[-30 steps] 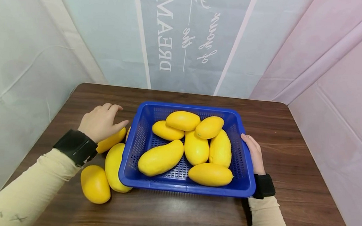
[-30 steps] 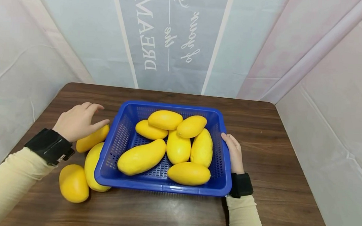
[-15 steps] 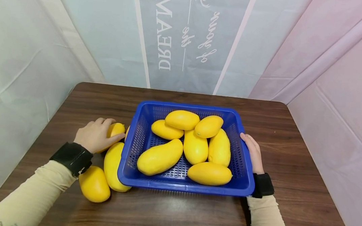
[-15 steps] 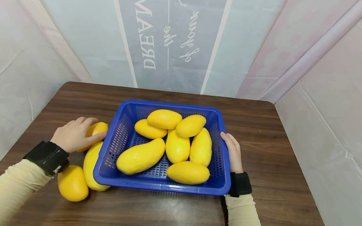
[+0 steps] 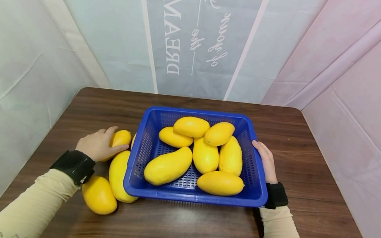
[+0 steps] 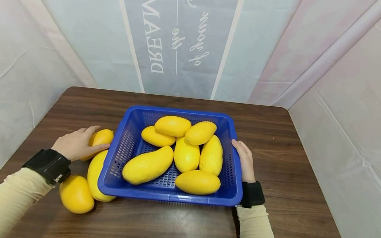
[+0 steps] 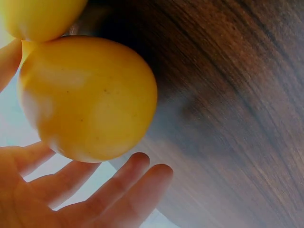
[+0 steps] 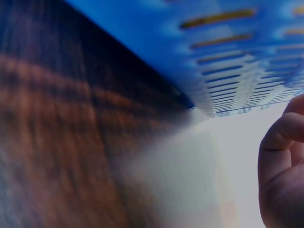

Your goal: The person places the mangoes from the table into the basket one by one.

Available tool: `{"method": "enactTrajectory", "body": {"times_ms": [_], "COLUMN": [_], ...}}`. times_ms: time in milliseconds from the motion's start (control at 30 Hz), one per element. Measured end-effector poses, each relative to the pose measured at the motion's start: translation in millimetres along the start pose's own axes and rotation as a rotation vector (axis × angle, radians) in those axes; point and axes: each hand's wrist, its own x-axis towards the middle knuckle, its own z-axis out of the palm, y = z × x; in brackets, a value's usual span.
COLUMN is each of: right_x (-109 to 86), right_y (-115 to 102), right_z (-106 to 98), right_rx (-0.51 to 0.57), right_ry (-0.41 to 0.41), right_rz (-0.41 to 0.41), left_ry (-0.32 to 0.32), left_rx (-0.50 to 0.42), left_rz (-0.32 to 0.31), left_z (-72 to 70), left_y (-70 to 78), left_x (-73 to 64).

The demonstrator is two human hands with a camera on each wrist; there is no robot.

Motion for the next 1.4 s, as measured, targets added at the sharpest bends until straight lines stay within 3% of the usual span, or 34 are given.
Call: {"method": "enactTrajectory", "body": {"times_ms": [633, 1067, 1400], "right_x": [0.2, 1.1, 0.0], "right_y": [0, 0, 0], "right_z": [2, 1, 1], "right_rx": [0.002, -0.012, 0.000], "right_ry": [0.004, 0.013, 0.010], "right_rz": [-0.004, -0.004, -0.006], "left_ry": [-0.019, 0.058, 0.158], "left_rx": [-0.027, -0.027, -0.072], "left_rz": [0.046, 0.045, 0.065], "left_z": [-3.1, -42.1, -67.4], "left_y": [-1.2, 14.1, 44.2], "left_x": [6.6, 4.4, 4.9]}}
